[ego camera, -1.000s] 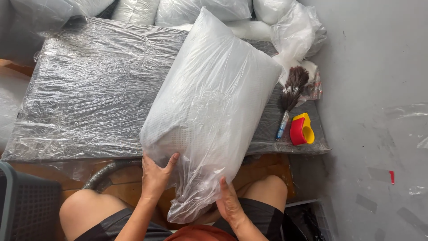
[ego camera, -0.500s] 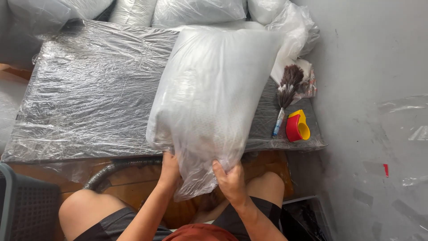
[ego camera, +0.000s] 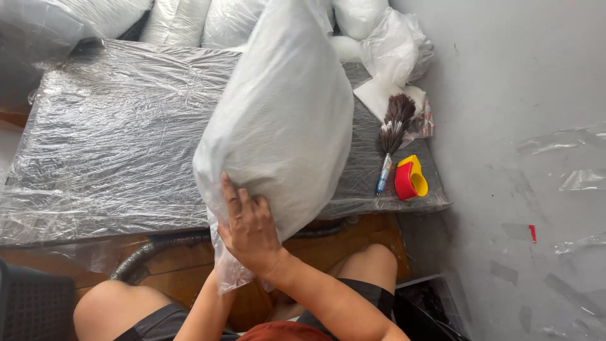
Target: Dusting a pillow and then vacuum sealing it inside a plastic bag using a vacuum cleaner.
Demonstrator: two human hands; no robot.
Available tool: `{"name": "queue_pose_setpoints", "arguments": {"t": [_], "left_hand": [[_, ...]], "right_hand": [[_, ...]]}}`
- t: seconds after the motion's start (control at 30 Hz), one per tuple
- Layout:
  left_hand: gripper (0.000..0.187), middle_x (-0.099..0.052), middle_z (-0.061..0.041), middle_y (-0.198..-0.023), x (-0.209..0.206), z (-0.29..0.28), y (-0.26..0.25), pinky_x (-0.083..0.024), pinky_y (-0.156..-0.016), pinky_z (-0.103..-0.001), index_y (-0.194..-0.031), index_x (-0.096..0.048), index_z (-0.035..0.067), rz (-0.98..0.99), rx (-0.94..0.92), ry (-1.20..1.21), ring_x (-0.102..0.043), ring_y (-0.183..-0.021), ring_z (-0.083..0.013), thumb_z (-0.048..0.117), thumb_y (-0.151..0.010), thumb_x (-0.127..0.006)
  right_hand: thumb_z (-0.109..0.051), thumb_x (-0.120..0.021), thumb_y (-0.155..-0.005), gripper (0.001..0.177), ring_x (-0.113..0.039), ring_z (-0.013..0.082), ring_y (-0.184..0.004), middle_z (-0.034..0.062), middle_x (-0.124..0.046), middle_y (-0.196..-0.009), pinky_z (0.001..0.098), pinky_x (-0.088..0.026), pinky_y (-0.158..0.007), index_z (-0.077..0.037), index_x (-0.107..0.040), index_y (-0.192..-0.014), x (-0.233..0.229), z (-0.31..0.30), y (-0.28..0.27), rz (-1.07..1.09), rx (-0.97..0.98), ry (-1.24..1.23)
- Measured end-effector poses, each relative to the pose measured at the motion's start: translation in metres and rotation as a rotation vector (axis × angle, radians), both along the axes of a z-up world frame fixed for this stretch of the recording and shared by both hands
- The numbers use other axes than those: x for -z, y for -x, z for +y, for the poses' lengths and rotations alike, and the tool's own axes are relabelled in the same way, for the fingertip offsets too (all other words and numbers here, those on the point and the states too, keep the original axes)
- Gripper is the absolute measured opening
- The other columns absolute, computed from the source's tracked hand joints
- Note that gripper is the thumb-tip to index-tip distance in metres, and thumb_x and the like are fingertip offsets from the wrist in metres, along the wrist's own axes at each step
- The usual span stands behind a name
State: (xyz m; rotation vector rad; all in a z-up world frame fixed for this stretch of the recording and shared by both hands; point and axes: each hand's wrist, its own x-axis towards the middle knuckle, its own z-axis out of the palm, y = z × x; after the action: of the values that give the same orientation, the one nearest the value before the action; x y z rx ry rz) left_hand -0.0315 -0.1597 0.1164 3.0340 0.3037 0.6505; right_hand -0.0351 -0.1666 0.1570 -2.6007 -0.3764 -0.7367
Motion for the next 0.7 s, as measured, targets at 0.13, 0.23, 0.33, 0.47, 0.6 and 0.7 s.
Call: {"name": "queue_pose_setpoints", "arguments": {"t": [0.13, 0.23, 0.33, 0.47, 0.6, 0.7], "left_hand": [[0.059, -0.046, -0.007, -0.156, 0.017, 0.004, 0.002, -0.045, -0.09, -0.028, -0.143, -0.053, 0.009, 0.309, -0.058, 1.193, -0.056, -0.11, -0.015, 0.047, -0.101, -0.035], [0.075, -0.055, -0.003, -0.148, 0.06, 0.091, 0.016, -0.046, -0.097, -0.036, -0.148, -0.053, 0.025, 0.567, -0.1, 2.221, -0.057, -0.12, -0.0196, 0.07, -0.1, -0.016], [0.073, -0.063, -0.004, -0.138, 0.059, 0.142, 0.025, -0.049, -0.098, -0.04, -0.146, -0.055, 0.026, 0.643, 0.133, 2.789, -0.061, -0.12, -0.0216, 0.075, -0.102, -0.023], [0.054, -0.064, -0.007, -0.134, 0.045, 0.142, 0.013, -0.051, -0.084, -0.034, -0.149, -0.053, 0.016, 0.734, 0.202, 2.523, -0.063, -0.107, -0.0189, 0.044, -0.103, -0.047], [0.045, -0.072, -0.009, -0.112, 0.065, 0.138, 0.002, -0.055, -0.07, -0.028, -0.128, -0.064, 0.012, 0.681, 0.28, 2.649, -0.069, -0.089, -0.0152, 0.048, -0.11, -0.045], [0.05, -0.059, -0.009, -0.138, 0.041, 0.128, -0.005, -0.043, -0.092, -0.031, -0.143, -0.056, 0.004, 0.658, -0.041, 2.251, -0.055, -0.118, -0.0177, 0.031, -0.102, -0.049]], "right_hand": [[-0.016, -0.076, -0.076, 0.086, -0.067, 0.03, -0.075, 0.0134, -0.06, -0.098, 0.0422, -0.049, -0.077, -0.006, -0.043, -0.155, 0.039, 0.021, -0.012, -0.07, 0.03, 0.058], [-0.014, -0.078, -0.078, 0.083, -0.06, 0.023, -0.073, 0.0126, -0.058, -0.102, 0.0406, -0.045, -0.084, -0.008, -0.046, -0.154, 0.055, 0.033, -0.017, -0.04, -0.002, 0.072], [-0.012, -0.077, -0.081, 0.079, -0.054, 0.0201, -0.074, 0.0162, -0.059, -0.109, 0.0404, -0.041, -0.092, -0.002, -0.046, -0.153, 0.055, 0.04, -0.014, 0.017, -0.063, 0.074], [-0.008, -0.05, -0.093, 0.061, -0.057, 0.037, -0.099, 0.0297, -0.058, -0.124, 0.0447, -0.037, -0.106, 0.017, -0.039, -0.148, 0.054, 0.035, -0.004, 0.17, -0.191, -0.035], [-0.021, -0.04, -0.102, 0.054, -0.048, 0.0391, -0.137, 0.0276, -0.052, -0.146, 0.0483, -0.023, -0.125, 0.014, -0.045, -0.142, 0.04, 0.002, 0.01, 0.475, -0.424, -0.137], [-0.018, -0.051, -0.097, 0.059, -0.042, 0.0394, -0.145, 0.0263, -0.047, -0.152, 0.0445, -0.029, -0.123, 0.01, -0.04, -0.147, 0.014, -0.014, 0.029, 0.491, -0.402, -0.33]]}}
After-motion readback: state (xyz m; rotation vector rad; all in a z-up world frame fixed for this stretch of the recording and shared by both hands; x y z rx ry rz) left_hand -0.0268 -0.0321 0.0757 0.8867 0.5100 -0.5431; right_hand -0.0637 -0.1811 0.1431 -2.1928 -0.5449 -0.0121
